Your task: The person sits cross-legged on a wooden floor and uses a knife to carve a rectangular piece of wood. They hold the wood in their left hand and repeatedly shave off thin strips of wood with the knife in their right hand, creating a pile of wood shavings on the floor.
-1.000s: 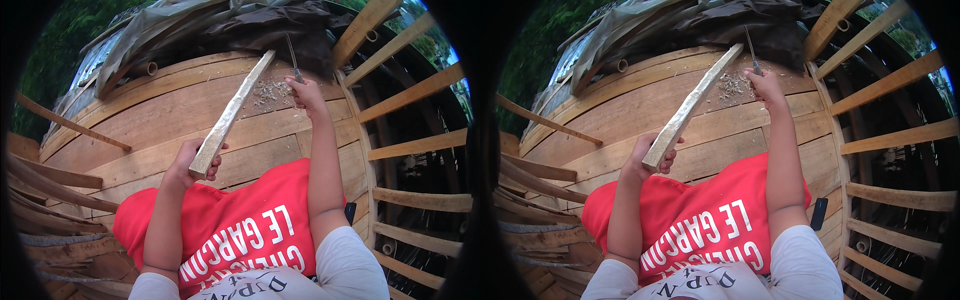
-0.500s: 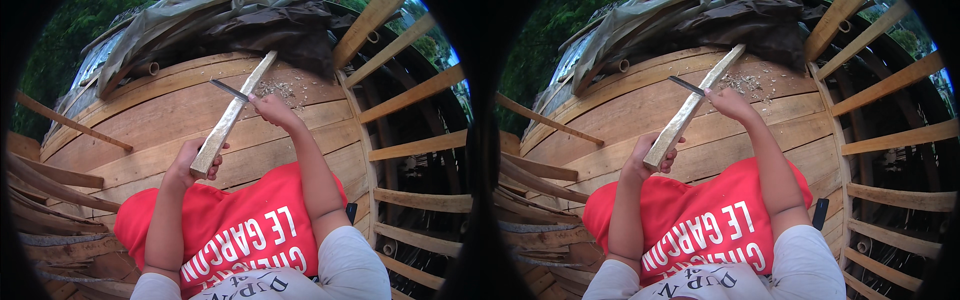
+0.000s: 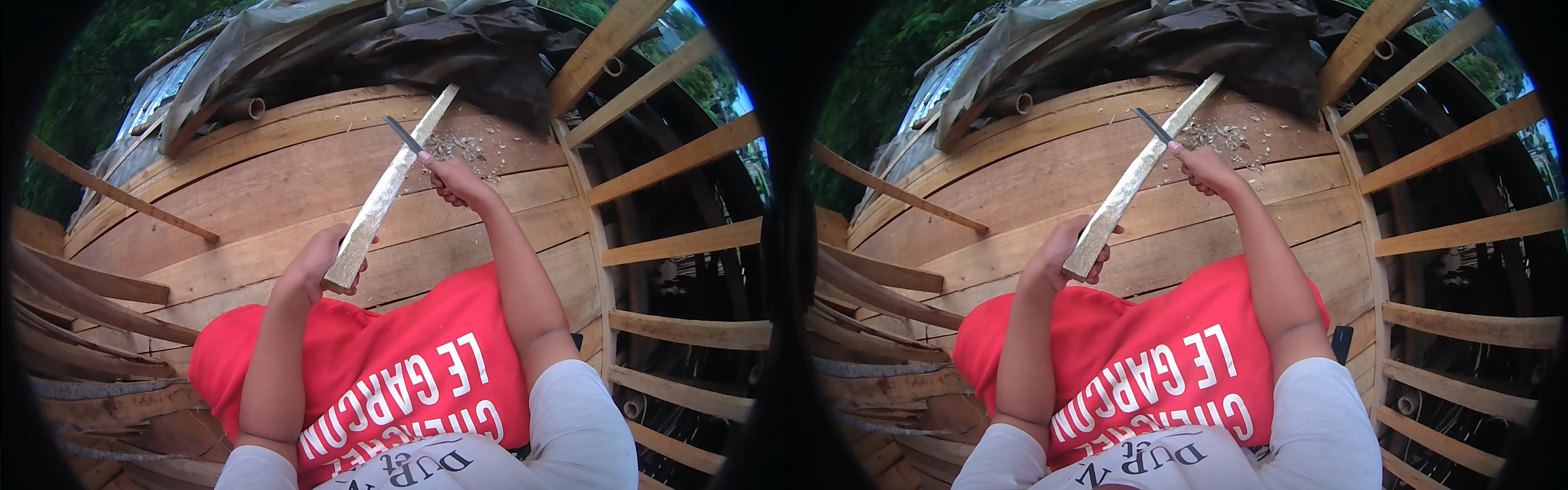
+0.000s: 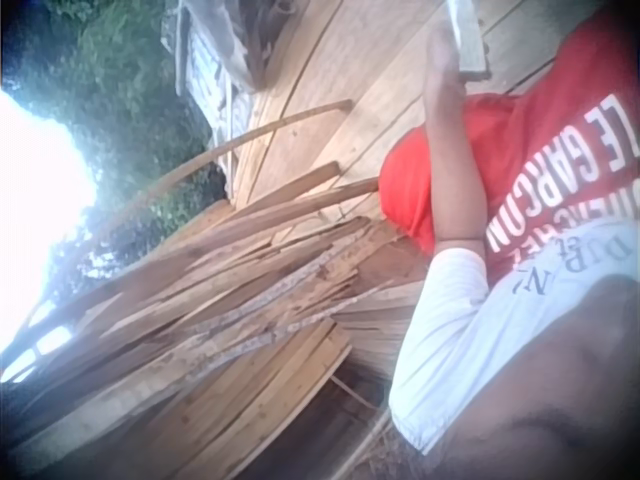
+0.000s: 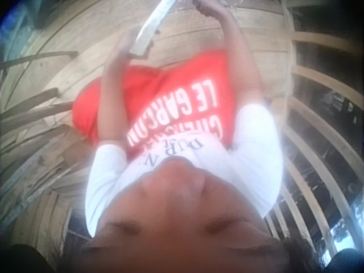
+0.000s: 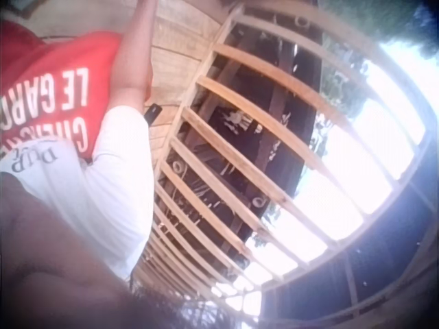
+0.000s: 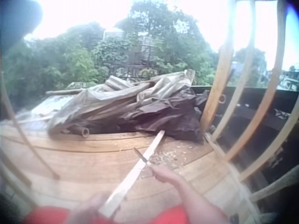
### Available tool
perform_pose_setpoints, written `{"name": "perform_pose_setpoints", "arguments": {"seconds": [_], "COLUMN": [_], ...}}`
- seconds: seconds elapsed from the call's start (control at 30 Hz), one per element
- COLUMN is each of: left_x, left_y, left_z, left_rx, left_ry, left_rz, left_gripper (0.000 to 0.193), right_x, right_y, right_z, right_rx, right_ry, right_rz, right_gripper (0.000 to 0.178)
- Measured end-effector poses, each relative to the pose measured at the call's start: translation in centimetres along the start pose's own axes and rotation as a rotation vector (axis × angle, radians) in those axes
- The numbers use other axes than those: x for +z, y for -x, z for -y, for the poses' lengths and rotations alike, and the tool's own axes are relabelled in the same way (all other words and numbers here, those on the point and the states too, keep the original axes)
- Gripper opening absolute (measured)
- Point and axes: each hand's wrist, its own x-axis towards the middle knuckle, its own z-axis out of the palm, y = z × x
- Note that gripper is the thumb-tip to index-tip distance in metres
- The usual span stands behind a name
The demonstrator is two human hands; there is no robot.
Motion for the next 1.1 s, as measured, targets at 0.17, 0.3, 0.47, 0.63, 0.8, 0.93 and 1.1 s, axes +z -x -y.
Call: {"name": "perform_pose_setpoints", "arguments": {"seconds": [0.17,0.3,0.47,0.63,0.8,0.93,1.1], "left_x": [-0.5,-0.1,-0.9,-0.4,-0.8,-1.0,-0.2], "left_y": [-0.4,0.2,-0.2,-0.5,-1.4,-0.3,-0.9], "left_z": [0.4,0.1,0.5,0.6,1.4,1.0,1.3], "left_rx": [0.000,0.013,0.126,0.124,0.187,0.144,0.197], "left_ry": [0.005,0.005,-0.111,-0.138,-0.174,-0.196,-0.268], "left_rz": [-0.088,-0.125,-0.179,-0.215,-0.243,-0.250,-0.284], "left_gripper": [0.045,0.044,0.042,0.042,0.043,0.044,0.044], "right_x": [2.2,1.7,2.3,3.0,3.2,4.3,3.9], "right_y": [0.3,0.6,1.6,1.0,1.4,3.1,1.2], "right_z": [0.0,1.3,1.3,0.6,1.5,1.6,0.1], "right_rx": [-0.057,-0.102,-0.069,-0.161,-0.100,-0.089,-0.069], "right_ry": [0.090,0.308,0.386,0.406,0.414,0.456,0.437], "right_rz": [-0.029,-0.248,-0.240,-0.247,-0.333,-0.320,-0.358], "right_gripper": [0.067,0.074,0.079,0.080,0.076,0.073,0.074]}}
